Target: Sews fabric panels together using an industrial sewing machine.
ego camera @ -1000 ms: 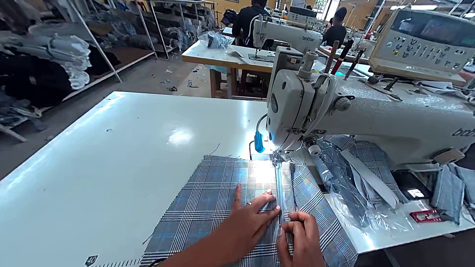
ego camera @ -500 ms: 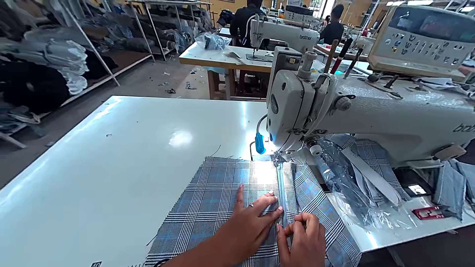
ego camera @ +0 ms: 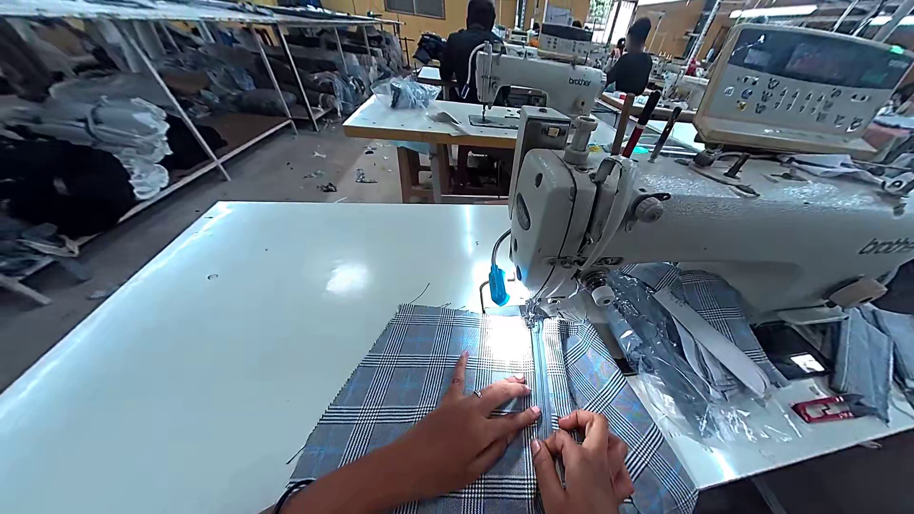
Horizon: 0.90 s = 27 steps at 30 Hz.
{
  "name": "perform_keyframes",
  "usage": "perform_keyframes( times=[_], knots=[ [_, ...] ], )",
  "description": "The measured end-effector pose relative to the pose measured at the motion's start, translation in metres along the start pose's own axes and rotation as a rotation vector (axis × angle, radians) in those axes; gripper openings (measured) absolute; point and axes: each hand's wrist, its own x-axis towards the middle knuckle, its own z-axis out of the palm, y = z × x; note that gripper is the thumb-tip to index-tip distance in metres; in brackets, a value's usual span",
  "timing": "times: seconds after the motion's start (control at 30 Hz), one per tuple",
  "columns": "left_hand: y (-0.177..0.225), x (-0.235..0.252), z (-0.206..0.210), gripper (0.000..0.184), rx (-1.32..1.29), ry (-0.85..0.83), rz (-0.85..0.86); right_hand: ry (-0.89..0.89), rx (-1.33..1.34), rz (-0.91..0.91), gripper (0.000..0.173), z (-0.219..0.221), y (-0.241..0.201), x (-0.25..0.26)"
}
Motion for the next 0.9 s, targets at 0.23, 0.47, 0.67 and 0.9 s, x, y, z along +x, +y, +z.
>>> perform_keyframes(
  times=[0.23, 0.47, 0.67, 0.9],
  knots=[
    [0.005, 0.001, -0.002, 0.041, 0.0, -0.001, -0.026, 0.058, 0.043, -0.025, 0.022, 0.001, 0.003, -0.002],
    [0.002, 0.002, 0.004, 0.041, 0.082, 0.02, 0.007, 0.09, -0.041, -0.039, 0.021, 0.006, 0.005, -0.002],
    [0.012, -0.001, 0.012, 0.039, 0.163, 0.105, 0.067, 0.091, -0.079, -0.048, 0.019, 0.007, 0.004, 0.0],
    [0.023, -0.01, 0.024, 0.036, 0.045, 0.218, -0.042, 0.109, -0.127, -0.137, 0.021, 0.006, 0.014, -0.004]
  ],
)
